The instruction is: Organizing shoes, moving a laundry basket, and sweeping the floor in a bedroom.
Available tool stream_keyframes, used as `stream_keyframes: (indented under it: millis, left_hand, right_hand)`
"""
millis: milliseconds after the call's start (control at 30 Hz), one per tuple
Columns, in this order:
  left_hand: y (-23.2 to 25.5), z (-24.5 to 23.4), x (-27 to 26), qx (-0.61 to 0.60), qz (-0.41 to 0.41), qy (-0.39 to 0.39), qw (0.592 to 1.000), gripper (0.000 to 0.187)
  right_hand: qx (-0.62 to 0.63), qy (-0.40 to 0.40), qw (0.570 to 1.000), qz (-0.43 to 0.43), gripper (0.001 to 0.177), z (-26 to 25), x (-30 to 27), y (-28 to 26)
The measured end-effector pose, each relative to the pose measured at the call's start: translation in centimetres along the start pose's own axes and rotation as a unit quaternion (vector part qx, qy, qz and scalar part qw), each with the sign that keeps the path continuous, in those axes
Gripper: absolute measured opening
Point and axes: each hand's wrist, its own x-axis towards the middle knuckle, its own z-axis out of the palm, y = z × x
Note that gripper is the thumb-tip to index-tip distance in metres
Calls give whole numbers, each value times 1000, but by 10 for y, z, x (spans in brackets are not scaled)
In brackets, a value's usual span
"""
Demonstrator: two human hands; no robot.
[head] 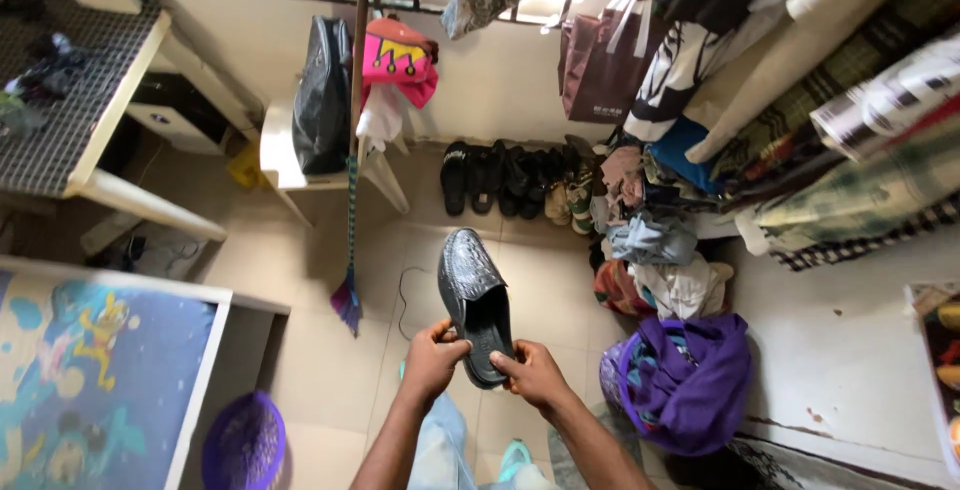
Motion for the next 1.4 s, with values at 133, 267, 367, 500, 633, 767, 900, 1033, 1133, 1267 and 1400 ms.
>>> stream_keyframes:
  millis: [133,267,367,500,633,767,900,1033,1133,1267,1400]
  left_hand:
    - [25,-24,54,-13,-20,-34,999,46]
    - [31,-54,120,-64,-85,-59,993,51]
    - [37,-74,162,-81,-132,-64,986,51]
    - [66,-85,201,-108,-131,-40,985,52]
    - [87,-77,233,-114,-140,-16,983,53]
    - [94,-55,280,-153,-133,5,979,57]
    - [105,-14,323,-230,-139,51,962,62]
    - [114,29,355,-304,-99,72,945,66]
    - [127,52,378,-294,-116,89,945,69]
    - [130,65,408,-323,-113,64,937,69]
    - [88,63,450,-364,-122,47,922,71]
  right_hand:
    - [36,22,999,27,25,18,47,-21]
    - [90,33,995,20,28,28,106,-35]
    - [123,46,991,28,29,34,144,-42]
    - [127,92,986,51,27,33,179,-64]
    - [127,98,985,69,27,9,225,-74]
    - [126,89,986,67,25,-32,279,-88]
    - [118,56,987,96,26,-85,344,-87]
    - [84,56,990,97,31,-136,411,-88]
    - [66,42,992,96,29,-161,456,-91]
    - [65,45,993,84,24,-176,505,-94]
    - [67,50,994,69,25,-179,550,-84]
